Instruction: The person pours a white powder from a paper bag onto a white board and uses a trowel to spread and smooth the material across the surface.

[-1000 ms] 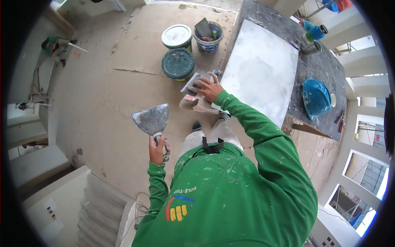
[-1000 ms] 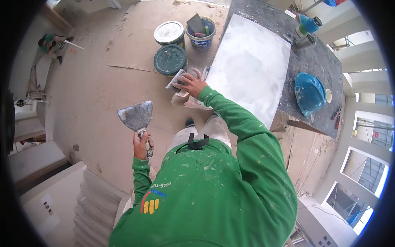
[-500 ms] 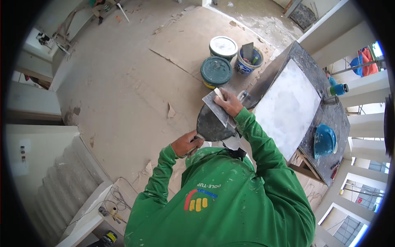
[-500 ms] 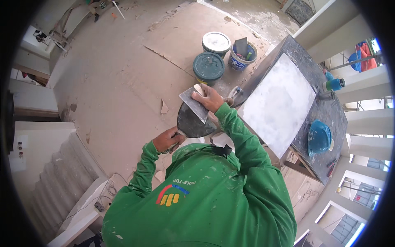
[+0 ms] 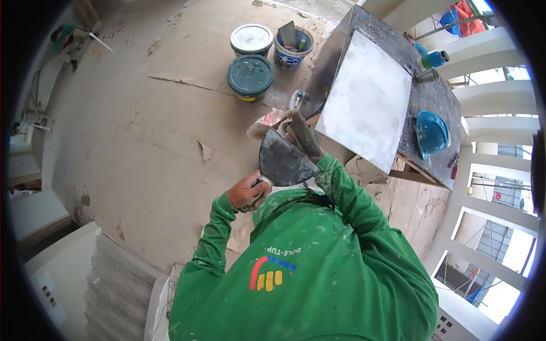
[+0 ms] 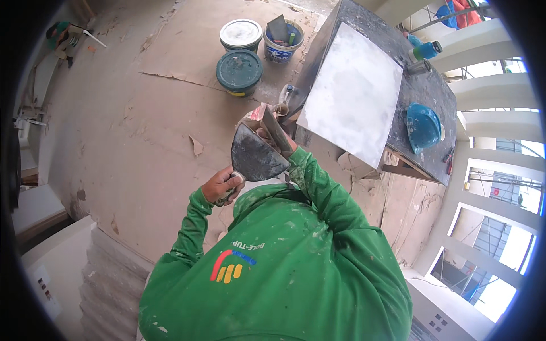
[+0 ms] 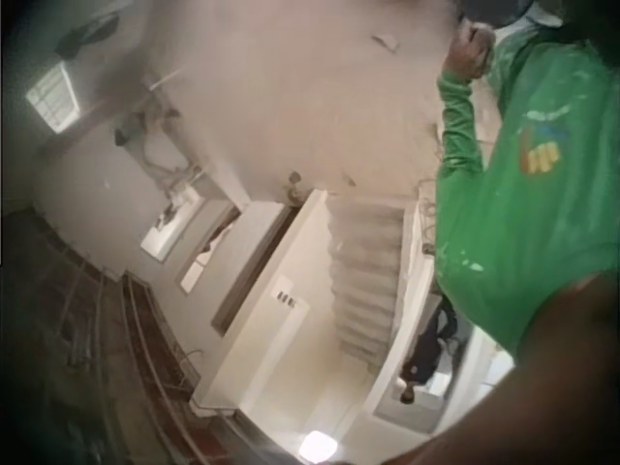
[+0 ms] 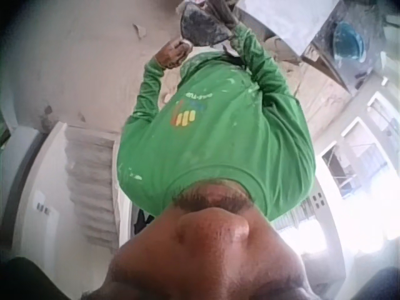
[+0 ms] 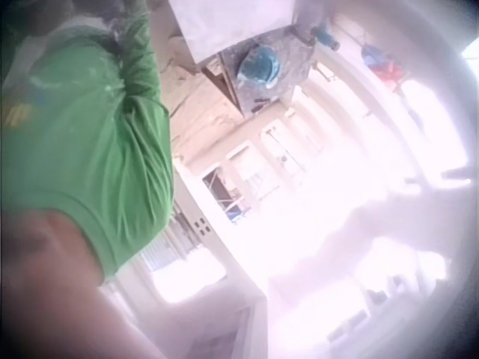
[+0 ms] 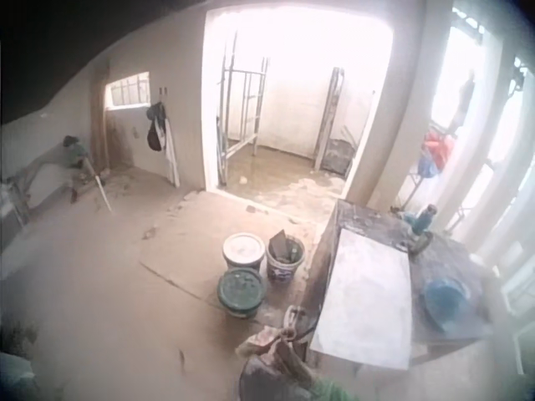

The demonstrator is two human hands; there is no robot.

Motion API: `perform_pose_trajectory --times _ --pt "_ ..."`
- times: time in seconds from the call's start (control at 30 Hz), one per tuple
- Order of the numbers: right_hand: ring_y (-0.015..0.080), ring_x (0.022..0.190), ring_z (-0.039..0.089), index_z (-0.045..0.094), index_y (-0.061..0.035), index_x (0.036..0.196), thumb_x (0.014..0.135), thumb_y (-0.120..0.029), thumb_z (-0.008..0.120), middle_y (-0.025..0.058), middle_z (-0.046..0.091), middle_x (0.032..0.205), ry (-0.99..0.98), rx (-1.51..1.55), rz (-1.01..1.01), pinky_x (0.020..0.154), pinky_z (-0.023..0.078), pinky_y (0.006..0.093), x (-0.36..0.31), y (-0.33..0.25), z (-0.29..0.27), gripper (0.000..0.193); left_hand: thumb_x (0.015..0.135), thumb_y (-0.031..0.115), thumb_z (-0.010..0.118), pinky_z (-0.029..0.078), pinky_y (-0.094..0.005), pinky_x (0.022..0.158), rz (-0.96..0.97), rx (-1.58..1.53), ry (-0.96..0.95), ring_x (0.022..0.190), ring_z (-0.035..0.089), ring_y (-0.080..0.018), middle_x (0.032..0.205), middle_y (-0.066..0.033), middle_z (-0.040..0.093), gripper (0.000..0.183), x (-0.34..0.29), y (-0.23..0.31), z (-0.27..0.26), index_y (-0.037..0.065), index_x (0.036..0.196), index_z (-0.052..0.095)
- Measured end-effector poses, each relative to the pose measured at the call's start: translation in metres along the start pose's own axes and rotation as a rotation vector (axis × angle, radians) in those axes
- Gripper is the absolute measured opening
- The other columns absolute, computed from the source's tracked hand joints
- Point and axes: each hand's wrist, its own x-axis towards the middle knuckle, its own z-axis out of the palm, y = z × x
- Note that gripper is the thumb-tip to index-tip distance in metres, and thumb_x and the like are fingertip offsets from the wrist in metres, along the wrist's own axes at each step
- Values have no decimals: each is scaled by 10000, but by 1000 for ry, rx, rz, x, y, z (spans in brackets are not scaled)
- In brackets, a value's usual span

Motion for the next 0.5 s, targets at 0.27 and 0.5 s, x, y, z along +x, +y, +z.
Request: perform_pose_trajectory --times 0.27,0.5 --pt "77 589 512 584 -114 877 927 -454 510 -13 507 680 -105 178 136 526 456 249 27 27 9 352 966 262 478 400 -219 375 33 -14 3 478 463 -85 672 -29 466 252 4 23 -13 42 1069 414" --pt "100 650 568 577 -82 900 916 -438 543 29 592 754 517 -194 -12 597 493 280 0 19 -75 358 950 279 505 417 -252 352 -23 -332 -30 469 471 -121 753 -70 477 243 32 -23 -5 57 978 410"
